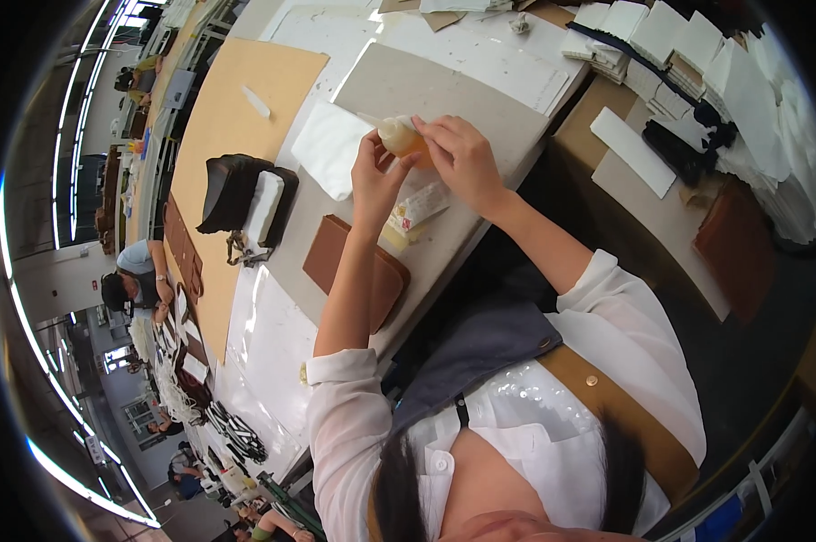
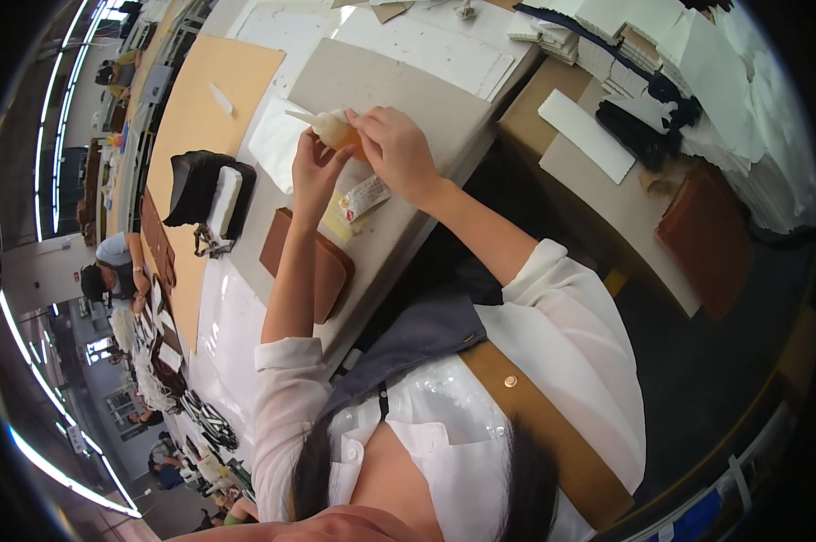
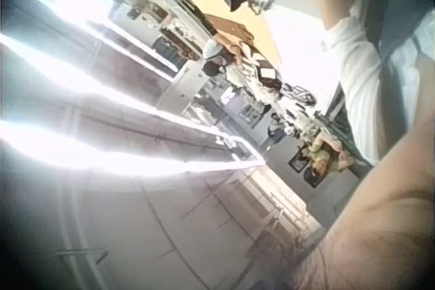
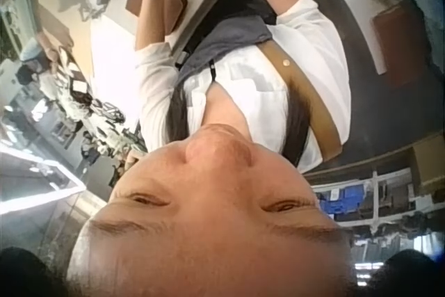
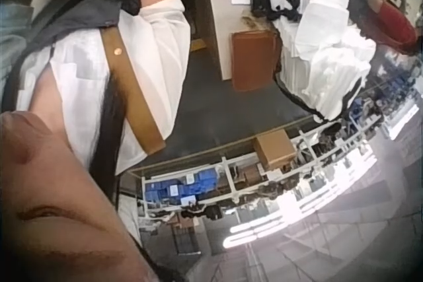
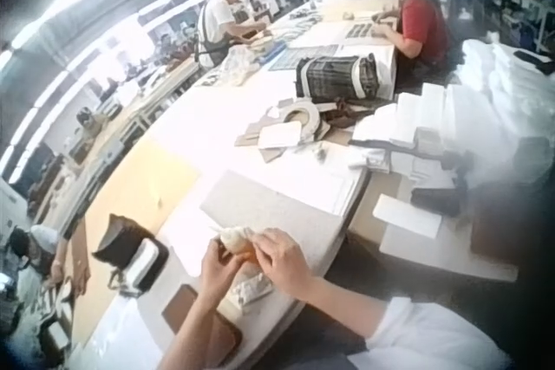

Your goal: Applying a liquid adhesive or finish to the edges of a small leather item.

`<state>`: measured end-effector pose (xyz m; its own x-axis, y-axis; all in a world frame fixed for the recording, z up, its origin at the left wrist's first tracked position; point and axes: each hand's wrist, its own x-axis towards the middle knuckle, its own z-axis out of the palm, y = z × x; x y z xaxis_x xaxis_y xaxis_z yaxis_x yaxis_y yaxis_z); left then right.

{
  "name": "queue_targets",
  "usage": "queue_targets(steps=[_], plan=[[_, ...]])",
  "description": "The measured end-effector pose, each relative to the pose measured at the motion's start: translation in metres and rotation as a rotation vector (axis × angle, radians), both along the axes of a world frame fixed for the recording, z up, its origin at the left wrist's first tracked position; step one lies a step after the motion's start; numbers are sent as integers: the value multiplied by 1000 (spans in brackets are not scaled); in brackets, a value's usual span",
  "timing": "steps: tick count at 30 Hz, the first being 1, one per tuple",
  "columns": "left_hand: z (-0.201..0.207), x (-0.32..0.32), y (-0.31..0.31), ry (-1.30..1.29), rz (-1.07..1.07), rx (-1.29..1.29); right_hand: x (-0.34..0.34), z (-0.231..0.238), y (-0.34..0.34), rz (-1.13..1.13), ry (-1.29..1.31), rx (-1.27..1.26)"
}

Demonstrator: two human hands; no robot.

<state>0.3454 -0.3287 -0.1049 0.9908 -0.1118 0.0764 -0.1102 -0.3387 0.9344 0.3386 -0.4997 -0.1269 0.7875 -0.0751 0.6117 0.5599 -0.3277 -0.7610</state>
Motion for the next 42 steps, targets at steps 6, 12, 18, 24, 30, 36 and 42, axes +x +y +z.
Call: queue_targets(steps=[6, 12, 18, 24, 30, 36, 42], plan=[[3, -5, 1, -6, -11, -2, -3, -6, -6, -26, -88, -50], [11, 0, 10, 81, -68, 54, -13, -27, -19, -19, 5, -231], [9, -7, 6, -100, -155, 122, 5, 8, -38, -39, 216, 156], [6, -10, -8, -78, 71, 49, 0, 5, 0, 33, 15, -30], [7, -17, -6, -67, 50, 46, -15, -8, 2, -40, -119, -127], [5, -13, -4, -27, 19, -1, -20, -11, 5, -110, -182, -163], [8, -14, -5, -46, -11, 32, -25, -16, 3, -135, -181, -198]])
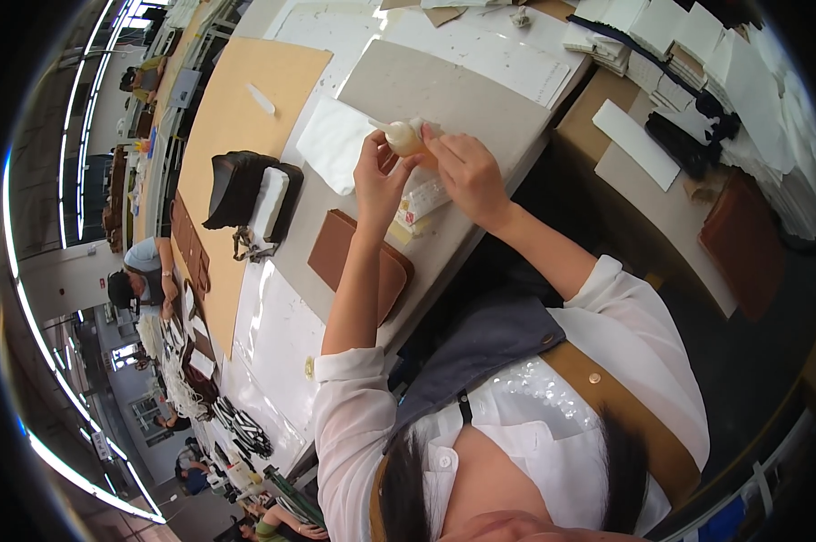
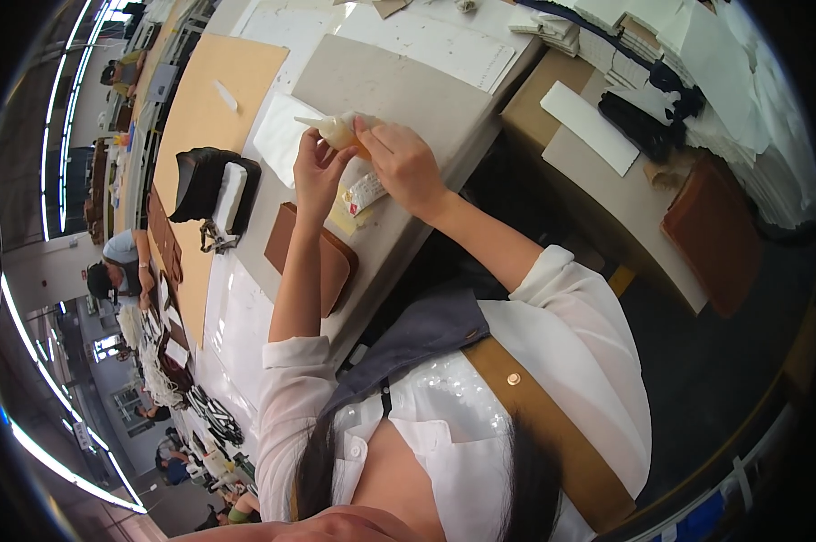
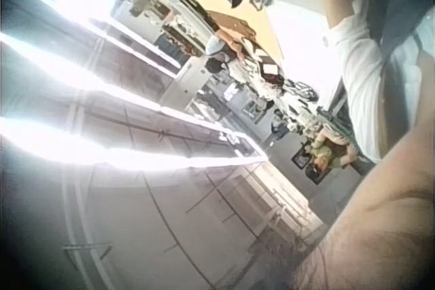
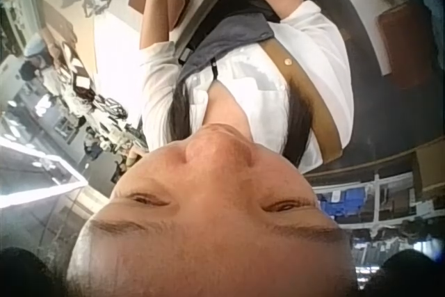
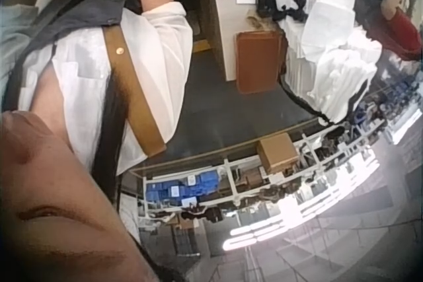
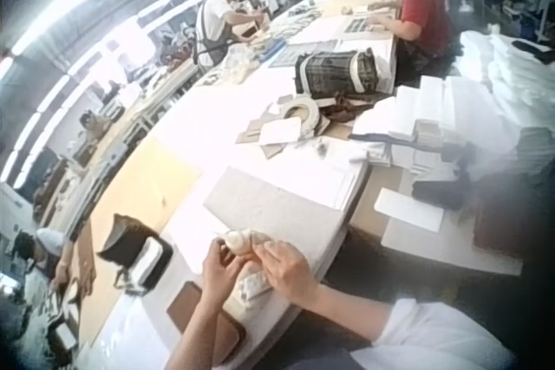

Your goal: Applying a liquid adhesive or finish to the edges of a small leather item.

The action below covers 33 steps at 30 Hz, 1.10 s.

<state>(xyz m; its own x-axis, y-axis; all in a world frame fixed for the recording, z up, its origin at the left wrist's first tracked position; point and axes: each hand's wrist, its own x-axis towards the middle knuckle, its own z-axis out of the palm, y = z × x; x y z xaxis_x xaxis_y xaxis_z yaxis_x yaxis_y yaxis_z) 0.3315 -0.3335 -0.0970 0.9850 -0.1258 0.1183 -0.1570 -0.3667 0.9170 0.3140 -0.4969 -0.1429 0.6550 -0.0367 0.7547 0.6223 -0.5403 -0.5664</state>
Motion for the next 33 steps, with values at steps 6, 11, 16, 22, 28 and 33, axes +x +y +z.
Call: queue_targets(steps=[6, 11, 16, 22, 28, 33], plan=[[1, 8, 4, 35, 1, -56, -13, -22, -9, 5, 77, -110], [0, 10, 8, 33, -31, -74, -7, -12, -26, 175, 377, 345], [-1, 6, 3, 32, -21, -146, 14, 22, -16, 191, 322, 430], [0, 2, -3, 30, 27, -100, 8, 5, 6, 70, 74, 114], [0, -3, -3, 62, 64, -79, 3, -1, 7, 5, 6, -7], [-1, -4, -3, 20, 45, -51, -1, -4, 8, -1, -3, 19]])
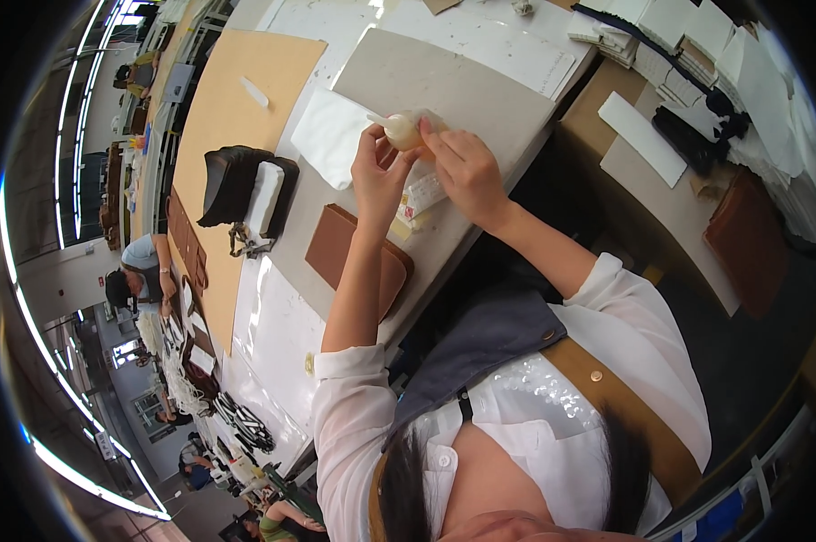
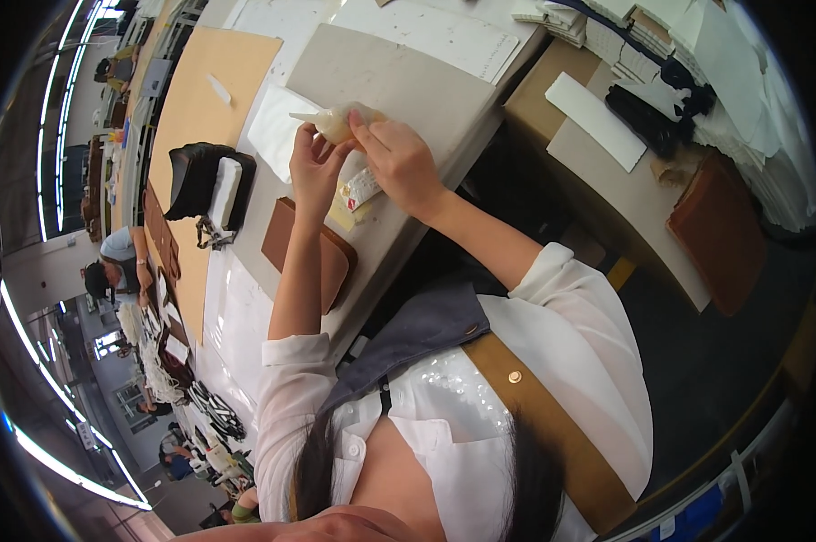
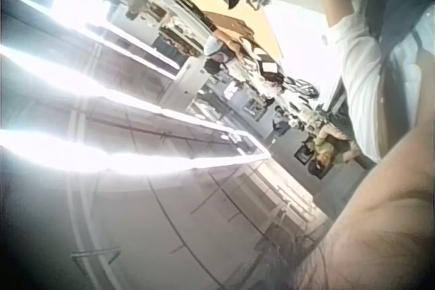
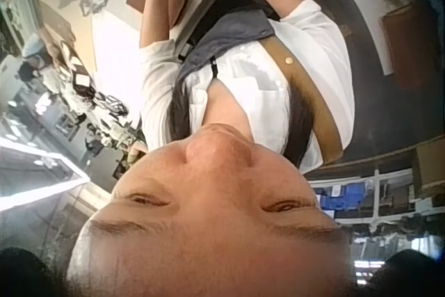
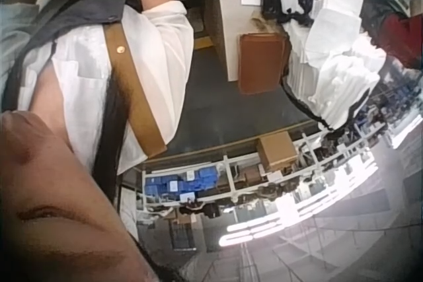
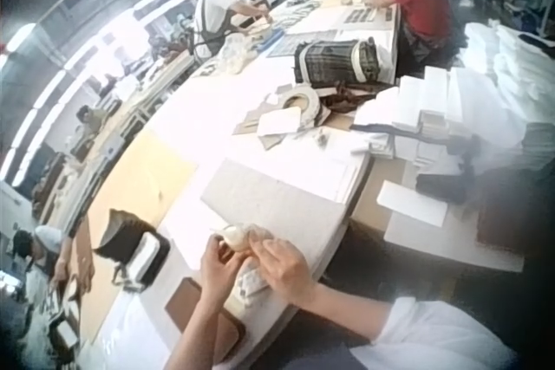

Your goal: Applying a liquid adhesive or finish to the edges of a small leather item.

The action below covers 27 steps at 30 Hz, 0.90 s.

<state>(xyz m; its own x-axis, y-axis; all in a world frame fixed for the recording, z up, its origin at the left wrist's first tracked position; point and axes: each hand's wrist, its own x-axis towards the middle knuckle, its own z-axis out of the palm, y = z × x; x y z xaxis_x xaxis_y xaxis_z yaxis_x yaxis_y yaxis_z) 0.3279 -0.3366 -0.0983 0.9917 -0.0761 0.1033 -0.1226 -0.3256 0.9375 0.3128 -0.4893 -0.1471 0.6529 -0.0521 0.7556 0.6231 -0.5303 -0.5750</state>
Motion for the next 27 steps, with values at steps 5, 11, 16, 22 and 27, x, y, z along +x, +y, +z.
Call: queue_targets(steps=[5, 11, 16, 22, 27], plan=[[2, -1, 0, 28, 8, 8, -3, -2, -1, -9, -11, -20], [2, 1, -1, 17, 11, 31, -9, -10, -4, -11, 7, -85], [8, 6, -2, 40, 18, 60, -22, -24, -9, 36, 68, -94], [3, 7, 2, 1, -8, 1, -8, 13, -18, 234, 474, 671], [3, 6, -1, 3, 13, -8, 12, 6, 3, 122, 90, 206]])
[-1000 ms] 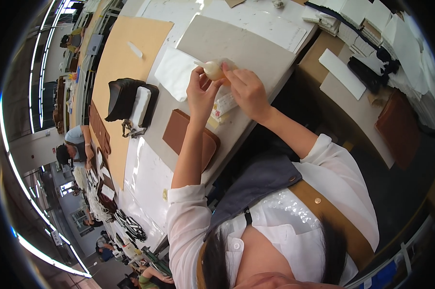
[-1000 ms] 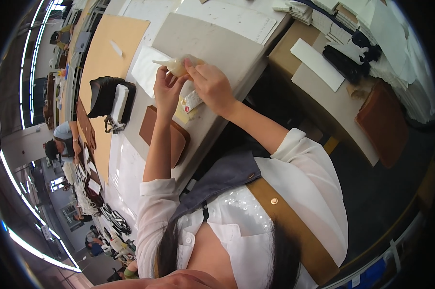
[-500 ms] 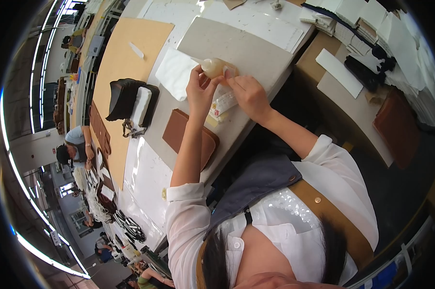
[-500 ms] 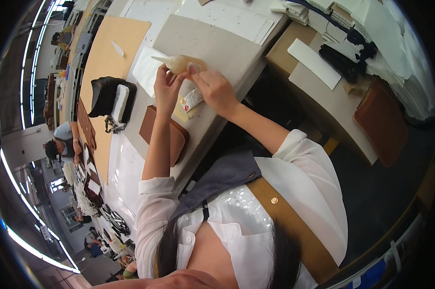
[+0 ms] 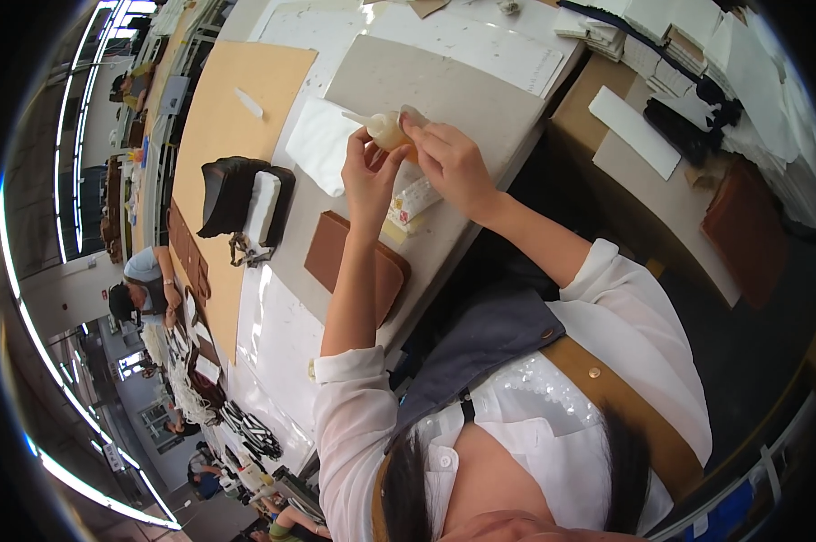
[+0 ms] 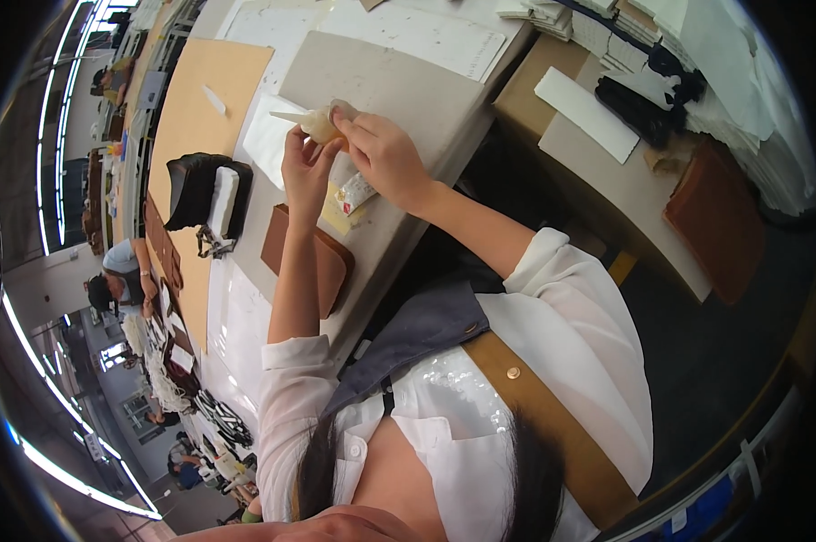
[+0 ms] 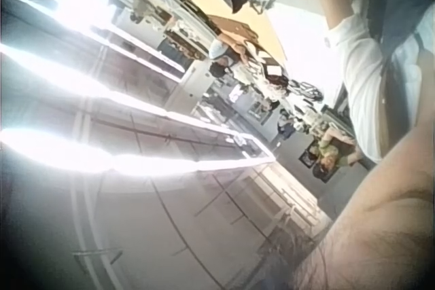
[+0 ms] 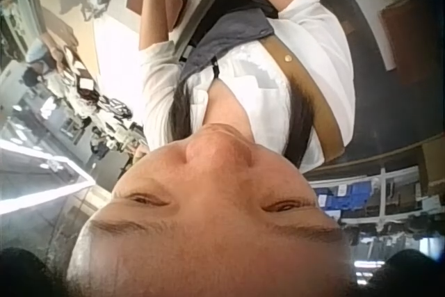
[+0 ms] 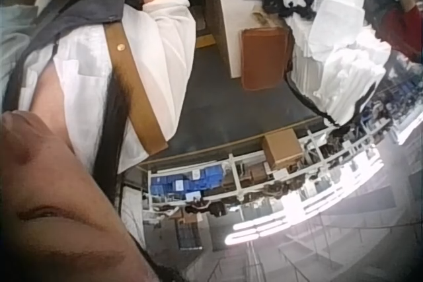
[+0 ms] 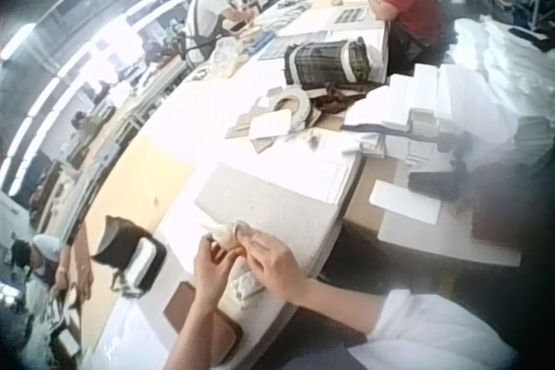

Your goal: Applying a liquid adhesive or finish to the edges of a small leather item.

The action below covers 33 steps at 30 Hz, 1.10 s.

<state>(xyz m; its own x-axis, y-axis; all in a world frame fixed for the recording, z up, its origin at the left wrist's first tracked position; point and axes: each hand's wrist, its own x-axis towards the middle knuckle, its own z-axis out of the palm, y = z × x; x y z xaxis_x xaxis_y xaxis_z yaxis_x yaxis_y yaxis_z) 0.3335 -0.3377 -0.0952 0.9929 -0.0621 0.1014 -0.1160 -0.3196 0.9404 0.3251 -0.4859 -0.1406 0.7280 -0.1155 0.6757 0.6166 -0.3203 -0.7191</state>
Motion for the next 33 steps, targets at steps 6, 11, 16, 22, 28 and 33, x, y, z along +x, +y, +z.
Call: queue_targets(steps=[6, 11, 16, 22, 28, 33], plan=[[1, -4, -3, -5, 41, 48, -4, -10, -1, -90, -114, -123], [2, -6, -6, 0, 37, 32, -9, -10, -3, -109, -95, -164], [-2, -4, -3, 19, 44, 50, -11, -14, -2, -126, -88, -190], [3, 6, 0, 17, 20, 53, -28, -31, -4, -101, -12, -291], [3, 5, 9, 17, -67, 10, -18, -4, -21, 138, 475, 400], [-2, 4, 13, 31, -77, -9, 3, 0, -10, 79, 139, 75]])
